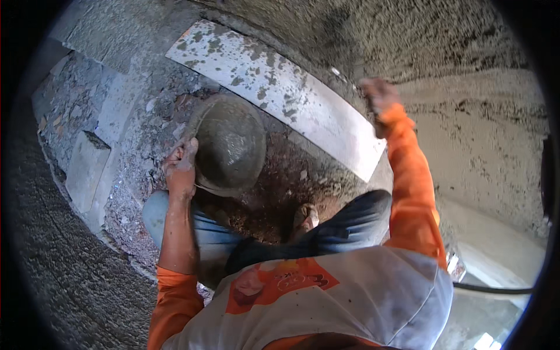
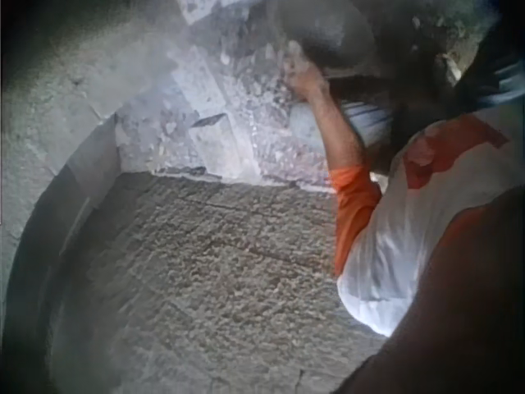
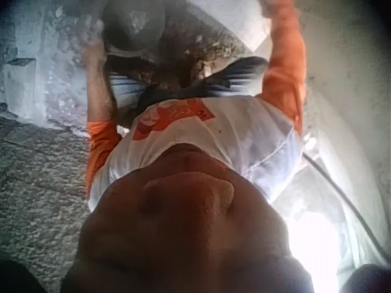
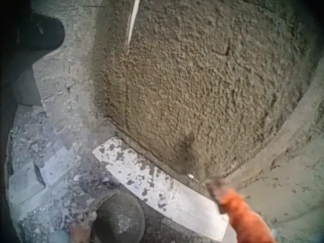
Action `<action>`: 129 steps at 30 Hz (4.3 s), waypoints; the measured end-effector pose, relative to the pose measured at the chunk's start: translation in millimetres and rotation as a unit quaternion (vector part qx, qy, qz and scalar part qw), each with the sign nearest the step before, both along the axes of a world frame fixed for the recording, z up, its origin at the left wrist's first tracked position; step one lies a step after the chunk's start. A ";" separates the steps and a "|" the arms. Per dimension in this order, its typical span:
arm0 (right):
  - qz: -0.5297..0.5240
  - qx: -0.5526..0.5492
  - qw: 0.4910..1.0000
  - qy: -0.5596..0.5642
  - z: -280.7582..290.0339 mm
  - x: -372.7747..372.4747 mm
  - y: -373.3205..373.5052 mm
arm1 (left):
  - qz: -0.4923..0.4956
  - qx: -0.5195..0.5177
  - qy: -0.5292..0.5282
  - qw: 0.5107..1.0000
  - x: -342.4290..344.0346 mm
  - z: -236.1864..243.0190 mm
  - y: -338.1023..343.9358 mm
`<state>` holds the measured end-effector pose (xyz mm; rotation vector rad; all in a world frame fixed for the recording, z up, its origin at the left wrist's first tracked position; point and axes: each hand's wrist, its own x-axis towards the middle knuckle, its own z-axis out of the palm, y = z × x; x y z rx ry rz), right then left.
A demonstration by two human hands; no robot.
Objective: The person is mixing mortar in a bucket and applying it to a wall section for plastering.
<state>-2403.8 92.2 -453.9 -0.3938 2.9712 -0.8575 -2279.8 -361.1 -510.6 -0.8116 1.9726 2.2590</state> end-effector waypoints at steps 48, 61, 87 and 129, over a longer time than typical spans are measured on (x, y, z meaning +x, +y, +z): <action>-0.196 0.002 0.887 -0.418 22.6 35.4 -2.9 | -0.023 -0.071 -0.069 0.995 -66.3 10.1 59.4; 0.111 0.295 0.910 -0.271 -58.2 42.4 -139.8 | -0.061 -0.086 0.022 0.994 -73.8 -23.5 51.4; 0.043 0.175 0.963 -0.201 -28.0 116.4 -144.0 | -0.067 -0.159 -0.002 0.985 -67.5 -12.4 40.9; -0.108 0.269 0.944 0.160 267.5 83.0 86.8 | -0.158 -0.196 -0.090 0.964 -71.8 -2.6 48.9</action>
